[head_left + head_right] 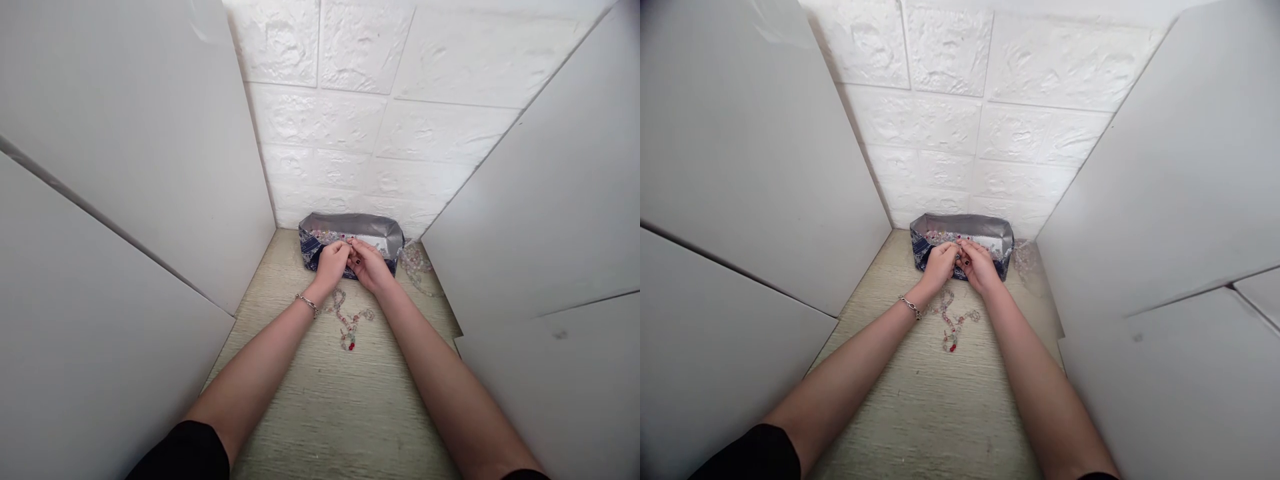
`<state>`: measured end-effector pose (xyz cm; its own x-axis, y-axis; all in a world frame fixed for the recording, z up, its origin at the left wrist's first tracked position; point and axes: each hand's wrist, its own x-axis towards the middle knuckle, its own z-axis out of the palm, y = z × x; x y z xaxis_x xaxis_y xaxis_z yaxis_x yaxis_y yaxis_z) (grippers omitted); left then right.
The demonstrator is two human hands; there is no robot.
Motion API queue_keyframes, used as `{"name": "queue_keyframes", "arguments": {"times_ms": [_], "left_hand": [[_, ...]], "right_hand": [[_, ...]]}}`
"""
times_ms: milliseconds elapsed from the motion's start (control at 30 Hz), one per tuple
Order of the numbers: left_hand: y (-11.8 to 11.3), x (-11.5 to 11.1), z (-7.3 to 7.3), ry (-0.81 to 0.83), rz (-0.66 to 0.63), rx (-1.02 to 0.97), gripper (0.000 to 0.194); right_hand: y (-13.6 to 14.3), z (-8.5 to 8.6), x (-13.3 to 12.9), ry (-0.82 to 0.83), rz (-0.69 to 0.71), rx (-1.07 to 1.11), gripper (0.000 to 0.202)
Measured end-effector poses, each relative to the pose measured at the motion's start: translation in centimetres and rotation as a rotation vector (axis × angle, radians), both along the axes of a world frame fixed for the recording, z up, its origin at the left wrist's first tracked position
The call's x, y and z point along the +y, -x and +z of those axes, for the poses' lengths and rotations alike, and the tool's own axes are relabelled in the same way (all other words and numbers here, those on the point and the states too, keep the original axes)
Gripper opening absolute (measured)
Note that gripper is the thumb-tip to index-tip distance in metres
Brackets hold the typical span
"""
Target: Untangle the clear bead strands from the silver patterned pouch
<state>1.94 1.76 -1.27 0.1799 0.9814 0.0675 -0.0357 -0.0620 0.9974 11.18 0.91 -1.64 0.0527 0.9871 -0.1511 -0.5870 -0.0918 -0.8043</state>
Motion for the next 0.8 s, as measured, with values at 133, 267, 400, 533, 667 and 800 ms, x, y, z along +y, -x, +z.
{"name": "queue_keyframes", "arguments": {"times_ms": [133,267,400,533,667,800], "left_hand": [[0.5,0.6,0.1,0.082,0.012,-0.056,0.012],[1.0,0.9,0.3,0.145,-0.025,-0.144,0.008],[0.9,0.7,0.1,0.099,-0.043,-0.087,0.011],[0.6,0.4,-0.1,0.017,-0.003,0.01,0.015],[0.4,0.1,-0.2,-0.024,-0.007,0.102,0.02],[0.3,-0.1,-0.4,-0.127,0.039,0.163,0.022]], "right_hand": [[0.1,0.2,-0.3,-0.027,0.01,-0.035,0.016],[0.2,0.1,-0.6,-0.035,0.004,-0.033,0.016],[0.2,0.0,-0.6,-0.018,0.005,-0.048,0.019],[0.4,-0.1,-0.4,-0.021,-0.032,-0.088,0.021],[1.1,-0.2,-0.3,-0.052,-0.175,-0.297,0.02],[2.3,0.1,-1.3,-0.172,-0.438,-0.831,0.024]]}}
